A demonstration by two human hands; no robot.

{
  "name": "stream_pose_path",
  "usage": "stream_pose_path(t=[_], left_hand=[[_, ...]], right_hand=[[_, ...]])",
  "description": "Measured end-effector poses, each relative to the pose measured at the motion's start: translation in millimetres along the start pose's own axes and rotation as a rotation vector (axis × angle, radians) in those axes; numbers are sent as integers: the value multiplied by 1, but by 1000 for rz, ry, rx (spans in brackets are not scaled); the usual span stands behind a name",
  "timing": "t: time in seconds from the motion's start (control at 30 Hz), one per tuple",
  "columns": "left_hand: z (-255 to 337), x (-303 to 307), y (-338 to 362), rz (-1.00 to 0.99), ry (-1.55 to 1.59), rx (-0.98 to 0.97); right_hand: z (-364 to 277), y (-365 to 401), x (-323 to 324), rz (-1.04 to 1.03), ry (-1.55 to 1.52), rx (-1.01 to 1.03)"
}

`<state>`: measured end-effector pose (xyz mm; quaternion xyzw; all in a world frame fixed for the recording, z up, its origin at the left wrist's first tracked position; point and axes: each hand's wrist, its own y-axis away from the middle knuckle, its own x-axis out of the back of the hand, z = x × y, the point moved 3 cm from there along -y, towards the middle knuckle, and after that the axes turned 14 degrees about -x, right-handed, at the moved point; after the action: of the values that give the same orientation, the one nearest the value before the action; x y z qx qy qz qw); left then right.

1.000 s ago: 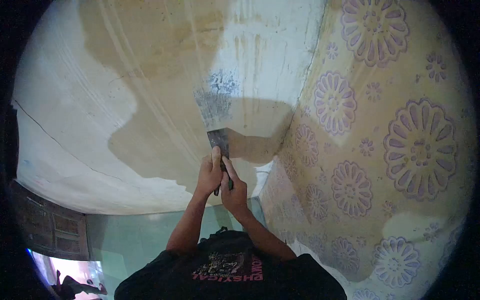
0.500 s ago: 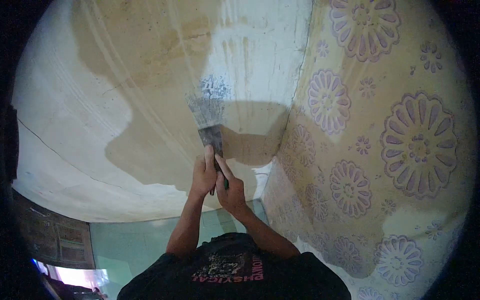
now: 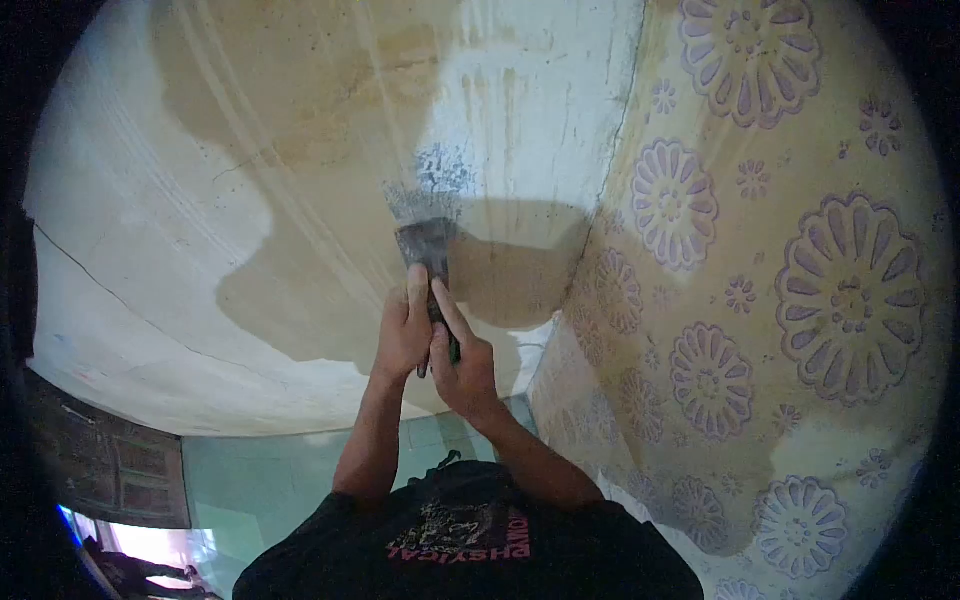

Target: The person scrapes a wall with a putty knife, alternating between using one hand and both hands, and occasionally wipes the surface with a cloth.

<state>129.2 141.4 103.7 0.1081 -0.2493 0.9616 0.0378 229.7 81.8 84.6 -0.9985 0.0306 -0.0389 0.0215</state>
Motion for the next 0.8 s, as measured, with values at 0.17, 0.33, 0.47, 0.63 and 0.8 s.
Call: stream_pose_path(t=[0.17, 0.33, 0.47, 0.63, 0.8], left_hand=[[-32, -7, 19, -30, -66, -51], [-8, -2, 3, -1, -22, 19], [26, 8, -18, 34, 57, 9], [8, 2, 3, 21, -1, 3], [-10, -4, 9, -6, -41, -34]], right_hand=[[28, 8, -3, 14, 44, -28], [8, -3, -2, 30, 16, 97], [-28, -13, 0, 32, -35, 205], [2, 6, 0, -21, -43, -15], [36, 1, -7, 53, -43, 75]])
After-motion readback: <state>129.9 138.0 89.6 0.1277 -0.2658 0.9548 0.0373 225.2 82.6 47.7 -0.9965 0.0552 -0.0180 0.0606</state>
